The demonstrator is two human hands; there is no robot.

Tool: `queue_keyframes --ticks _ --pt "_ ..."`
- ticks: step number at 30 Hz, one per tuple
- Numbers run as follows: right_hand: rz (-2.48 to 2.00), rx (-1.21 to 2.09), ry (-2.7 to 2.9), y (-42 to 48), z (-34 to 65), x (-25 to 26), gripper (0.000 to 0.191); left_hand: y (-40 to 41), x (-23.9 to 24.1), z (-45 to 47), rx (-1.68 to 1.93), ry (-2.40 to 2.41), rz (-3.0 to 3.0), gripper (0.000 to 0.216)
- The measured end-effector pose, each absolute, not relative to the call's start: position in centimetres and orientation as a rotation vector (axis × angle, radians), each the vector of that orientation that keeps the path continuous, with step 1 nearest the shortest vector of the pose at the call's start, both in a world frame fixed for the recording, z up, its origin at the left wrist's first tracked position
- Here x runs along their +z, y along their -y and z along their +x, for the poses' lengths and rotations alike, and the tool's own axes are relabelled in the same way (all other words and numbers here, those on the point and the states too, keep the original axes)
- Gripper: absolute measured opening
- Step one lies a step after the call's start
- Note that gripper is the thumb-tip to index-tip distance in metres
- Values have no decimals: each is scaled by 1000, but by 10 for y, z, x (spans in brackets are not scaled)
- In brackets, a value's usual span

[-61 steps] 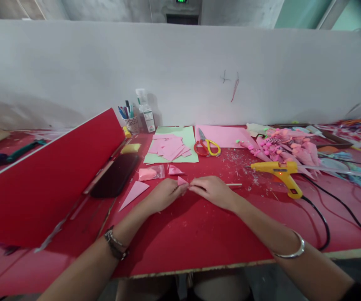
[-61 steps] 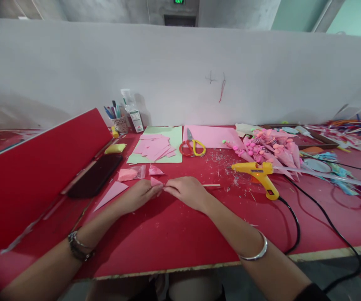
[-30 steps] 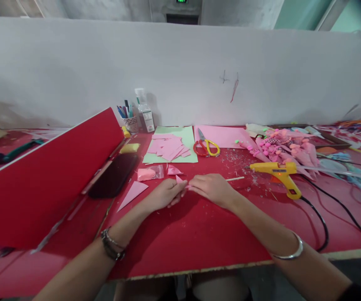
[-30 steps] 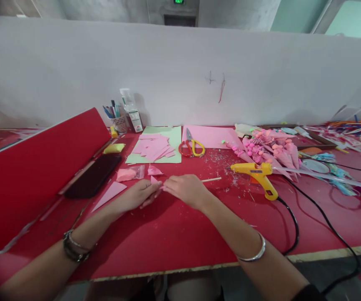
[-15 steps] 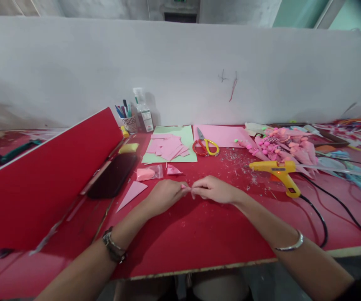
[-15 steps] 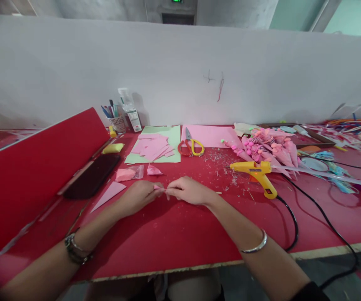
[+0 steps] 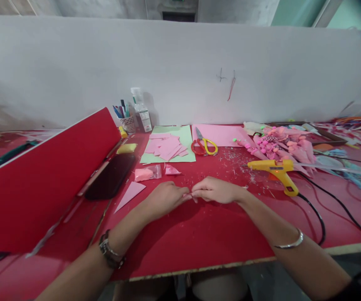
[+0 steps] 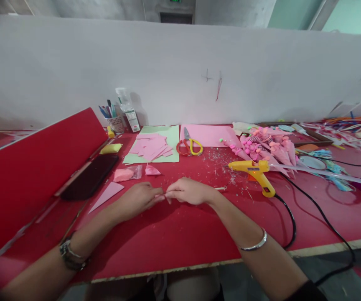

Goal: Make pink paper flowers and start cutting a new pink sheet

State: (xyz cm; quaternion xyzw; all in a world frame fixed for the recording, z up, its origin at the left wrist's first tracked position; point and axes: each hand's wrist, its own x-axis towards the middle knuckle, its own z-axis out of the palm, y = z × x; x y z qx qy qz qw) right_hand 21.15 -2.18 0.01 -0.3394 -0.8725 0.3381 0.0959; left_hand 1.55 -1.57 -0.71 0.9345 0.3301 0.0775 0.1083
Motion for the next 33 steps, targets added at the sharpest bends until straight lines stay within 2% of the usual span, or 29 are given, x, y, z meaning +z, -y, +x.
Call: queue_keyframes --ticks 2,8,12,17,21,25,33 --pt "-1021 1006 2561 21 211 -2 37 14 -9 15 239 -998 2742 43" --pt "-1198 249 2682 24 196 -3 28 11 -9 13 274 -940 1908 43" --pt "-1313 91 2744 27 193 1 28 13 -5 13 302 -925 1891 42" --pt "-1134 454 2705 25 203 0 31 14 -9 12 186 -989 2648 40" --pt "-938 878 2651 20 209 -4 32 15 -16 13 92 -781 3247 32" --pt "-982 1181 2542 18 212 -4 34 19 -13 16 93 -720 3427 31" --pt "-1006 1451 2351 19 214 -4 33 21 -7 17 294 -809 3523 36"
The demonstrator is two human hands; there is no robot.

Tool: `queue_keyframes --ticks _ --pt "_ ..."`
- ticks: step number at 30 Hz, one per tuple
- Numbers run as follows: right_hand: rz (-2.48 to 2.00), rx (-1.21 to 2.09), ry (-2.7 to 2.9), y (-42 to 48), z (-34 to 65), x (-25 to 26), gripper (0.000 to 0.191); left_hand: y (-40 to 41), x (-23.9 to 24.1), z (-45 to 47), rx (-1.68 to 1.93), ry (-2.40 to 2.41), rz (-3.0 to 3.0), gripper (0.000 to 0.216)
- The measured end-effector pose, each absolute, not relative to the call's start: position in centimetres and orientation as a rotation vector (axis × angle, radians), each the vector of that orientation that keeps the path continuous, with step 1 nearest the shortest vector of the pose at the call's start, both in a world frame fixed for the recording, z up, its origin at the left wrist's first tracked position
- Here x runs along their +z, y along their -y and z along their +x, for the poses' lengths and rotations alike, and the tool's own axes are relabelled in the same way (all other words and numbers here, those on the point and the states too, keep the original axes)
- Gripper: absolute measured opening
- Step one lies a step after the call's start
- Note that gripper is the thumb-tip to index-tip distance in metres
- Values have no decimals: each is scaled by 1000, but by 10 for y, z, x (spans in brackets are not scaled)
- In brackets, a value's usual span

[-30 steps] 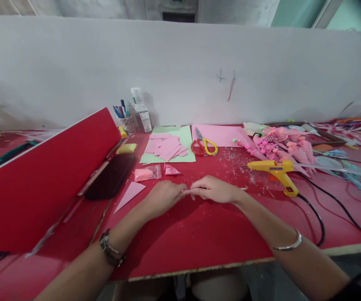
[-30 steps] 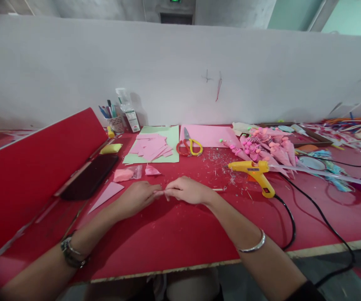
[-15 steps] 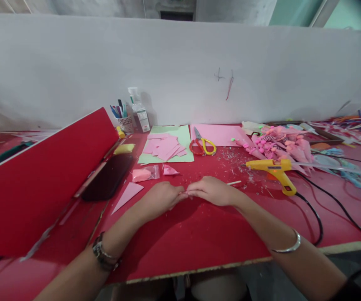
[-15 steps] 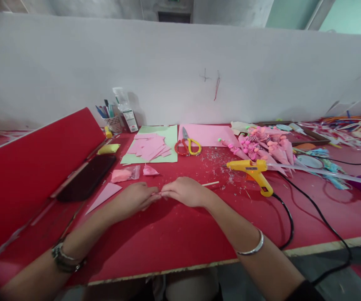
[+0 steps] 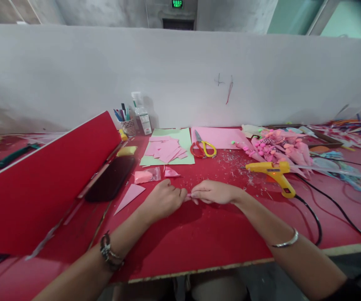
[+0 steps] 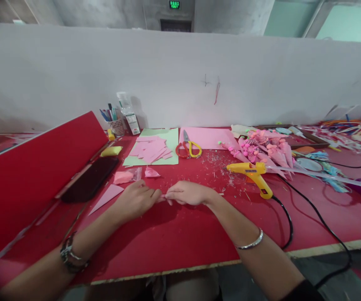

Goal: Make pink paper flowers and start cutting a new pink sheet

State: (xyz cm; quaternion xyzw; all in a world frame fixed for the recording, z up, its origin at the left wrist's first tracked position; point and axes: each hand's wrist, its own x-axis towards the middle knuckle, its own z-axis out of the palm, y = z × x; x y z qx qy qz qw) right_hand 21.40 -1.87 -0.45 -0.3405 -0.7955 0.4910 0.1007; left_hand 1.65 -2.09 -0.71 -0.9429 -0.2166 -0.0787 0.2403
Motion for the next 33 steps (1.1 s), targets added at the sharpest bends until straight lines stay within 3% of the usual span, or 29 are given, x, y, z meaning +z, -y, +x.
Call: queue_keyframes --ticks 24,29,33 --pt "-1002 1567 2254 18 214 -8 32 15 -11 14 -349 607 -2568 41" --pt "-1070 1229 2291 23 207 -5 28 3 -12 5 -347 767 -2697 50" --pt "-1151 910 2263 21 208 -8 23 -4 -5 -7 -284 1113 -2697 42"
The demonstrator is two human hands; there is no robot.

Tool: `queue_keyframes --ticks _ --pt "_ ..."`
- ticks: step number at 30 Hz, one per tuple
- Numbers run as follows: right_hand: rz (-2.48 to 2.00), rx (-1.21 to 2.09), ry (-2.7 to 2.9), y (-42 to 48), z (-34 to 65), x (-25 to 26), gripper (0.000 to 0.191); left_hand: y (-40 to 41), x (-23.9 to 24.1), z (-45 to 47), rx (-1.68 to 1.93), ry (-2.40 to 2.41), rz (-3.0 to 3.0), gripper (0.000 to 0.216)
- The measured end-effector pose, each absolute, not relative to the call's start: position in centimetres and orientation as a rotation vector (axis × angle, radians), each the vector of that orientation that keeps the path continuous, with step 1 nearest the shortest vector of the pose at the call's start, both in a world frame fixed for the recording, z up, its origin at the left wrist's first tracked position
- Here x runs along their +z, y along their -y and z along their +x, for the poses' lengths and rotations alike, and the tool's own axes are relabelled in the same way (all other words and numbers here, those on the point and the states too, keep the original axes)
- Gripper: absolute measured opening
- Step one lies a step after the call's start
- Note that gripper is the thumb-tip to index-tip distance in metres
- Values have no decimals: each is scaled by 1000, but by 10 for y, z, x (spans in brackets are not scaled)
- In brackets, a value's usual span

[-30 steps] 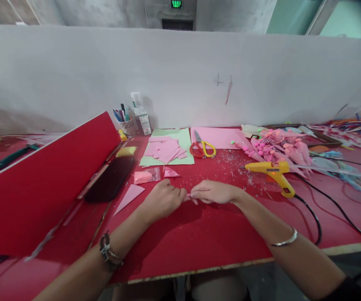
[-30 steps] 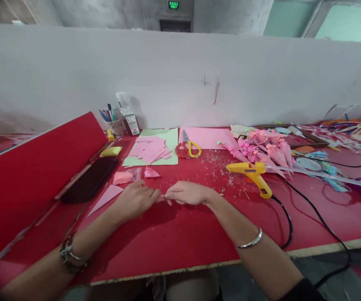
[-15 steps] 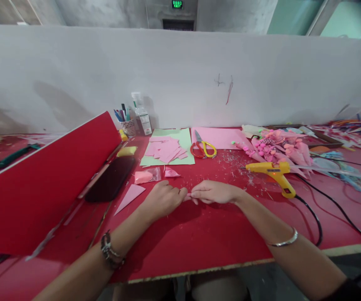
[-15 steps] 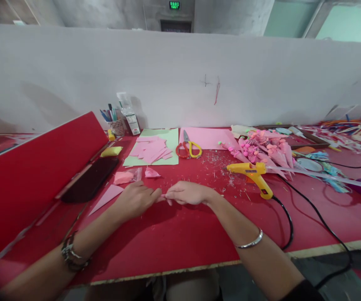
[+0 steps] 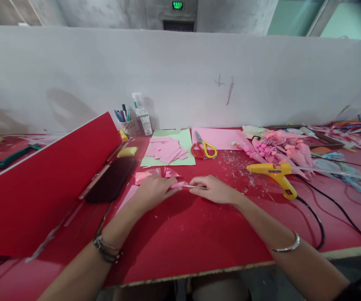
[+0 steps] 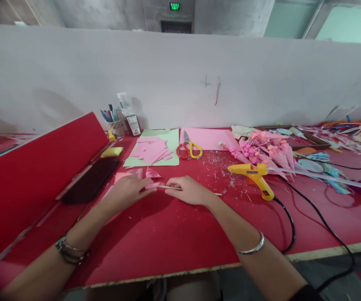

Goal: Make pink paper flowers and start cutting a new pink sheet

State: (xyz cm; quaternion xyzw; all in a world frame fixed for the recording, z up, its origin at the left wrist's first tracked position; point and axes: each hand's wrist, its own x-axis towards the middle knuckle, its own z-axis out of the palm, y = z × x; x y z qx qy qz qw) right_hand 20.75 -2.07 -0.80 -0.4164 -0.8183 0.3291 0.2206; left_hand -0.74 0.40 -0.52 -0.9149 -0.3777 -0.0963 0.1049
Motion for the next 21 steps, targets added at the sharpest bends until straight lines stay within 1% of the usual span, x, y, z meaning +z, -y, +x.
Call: queue_keyframes --ticks 4,7,9,11,15,18,21 --pt "-1355 604 2096 12 214 -19 26 -4 2 -13 -323 1405 -2629 33" --pt "-1441 332 1925 6 217 -23 46 0 -1 -6 -541 1598 -2746 23" --pt "-1383 289 1884 7 215 -23 52 2 -6 1 -750 1633 -2894 20" --pt "-1278 429 1845 11 209 -20 46 4 -13 9 -936 1632 -3015 17" --pt "-1109 865 1743 22 190 -18 30 7 -24 17 -1231 1750 -3083 20" --pt "-1051 950 1692 26 181 -20 25 10 -24 20 -1404 1689 -3148 29" --pt "-1037 995 1661 25 179 -22 17 14 -19 23 -1407 1651 -3241 30"
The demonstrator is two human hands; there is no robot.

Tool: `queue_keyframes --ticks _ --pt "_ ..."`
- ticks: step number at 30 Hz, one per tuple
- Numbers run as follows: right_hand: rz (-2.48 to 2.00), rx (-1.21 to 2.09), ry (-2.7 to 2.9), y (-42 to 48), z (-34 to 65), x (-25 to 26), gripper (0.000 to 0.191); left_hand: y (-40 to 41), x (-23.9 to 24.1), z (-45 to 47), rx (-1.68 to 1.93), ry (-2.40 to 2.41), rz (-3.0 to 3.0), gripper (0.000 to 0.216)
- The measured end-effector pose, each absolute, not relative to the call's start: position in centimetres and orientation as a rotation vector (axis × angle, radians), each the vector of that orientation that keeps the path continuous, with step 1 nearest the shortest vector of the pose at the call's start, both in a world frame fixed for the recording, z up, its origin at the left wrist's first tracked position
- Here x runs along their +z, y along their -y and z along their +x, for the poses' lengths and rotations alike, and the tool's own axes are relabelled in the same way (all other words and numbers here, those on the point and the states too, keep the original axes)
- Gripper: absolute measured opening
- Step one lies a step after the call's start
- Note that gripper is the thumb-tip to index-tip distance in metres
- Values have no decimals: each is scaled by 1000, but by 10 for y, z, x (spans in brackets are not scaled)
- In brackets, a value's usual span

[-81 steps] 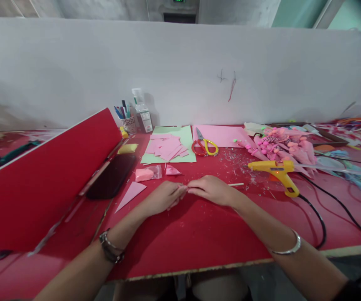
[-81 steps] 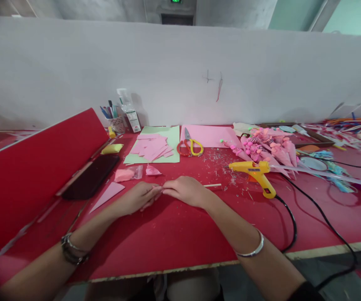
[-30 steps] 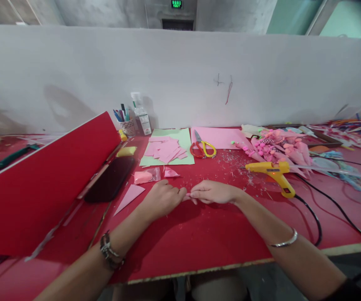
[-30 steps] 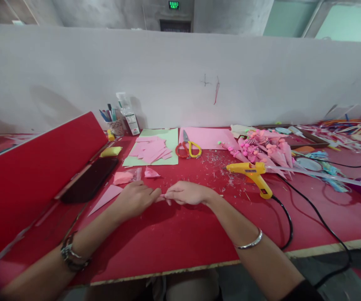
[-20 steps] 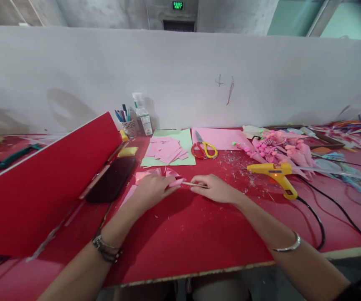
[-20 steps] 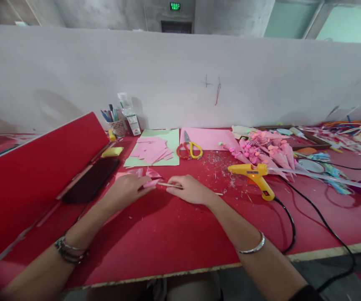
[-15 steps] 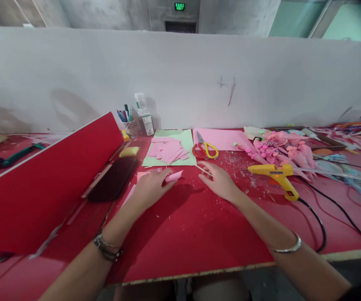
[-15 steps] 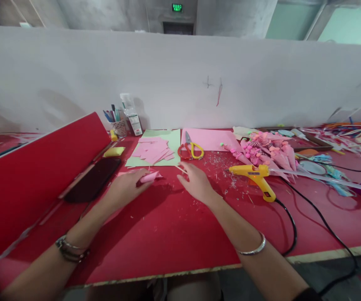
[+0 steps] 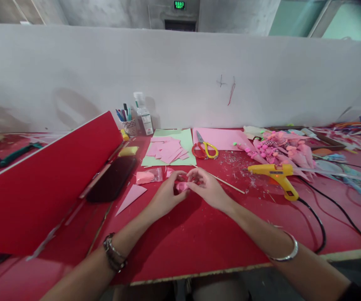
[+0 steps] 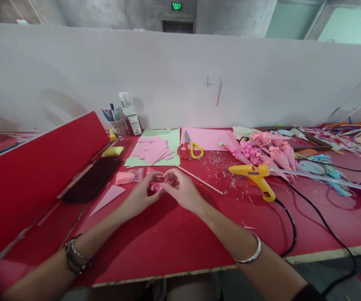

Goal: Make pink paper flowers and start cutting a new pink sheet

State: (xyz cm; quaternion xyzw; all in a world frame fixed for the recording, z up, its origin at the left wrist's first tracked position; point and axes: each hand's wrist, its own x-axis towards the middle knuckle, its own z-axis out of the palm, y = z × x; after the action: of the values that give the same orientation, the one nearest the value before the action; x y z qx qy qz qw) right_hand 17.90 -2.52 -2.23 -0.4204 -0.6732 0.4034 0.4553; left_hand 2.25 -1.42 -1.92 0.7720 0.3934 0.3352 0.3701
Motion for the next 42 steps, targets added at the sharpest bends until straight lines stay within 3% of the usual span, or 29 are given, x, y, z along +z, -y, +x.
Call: queue_keyframes --ticks 10,16,25,29,42 --pt "-1005 782 1656 24 185 -20 12 18 -15 21 785 -782 1850 47" --pt "-935 636 1679 27 185 -12 11 17 -12 23 788 -880 1816 30" --pt "-915 636 1701 31 183 -11 10 14 -17 23 749 -925 1733 31" --pt "-933 483 1749 31 186 -8 3 15 -9 22 766 -881 1682 26" --pt "-913 471 1983 25 199 -8 16 6 -9 13 895 -847 1646 25"
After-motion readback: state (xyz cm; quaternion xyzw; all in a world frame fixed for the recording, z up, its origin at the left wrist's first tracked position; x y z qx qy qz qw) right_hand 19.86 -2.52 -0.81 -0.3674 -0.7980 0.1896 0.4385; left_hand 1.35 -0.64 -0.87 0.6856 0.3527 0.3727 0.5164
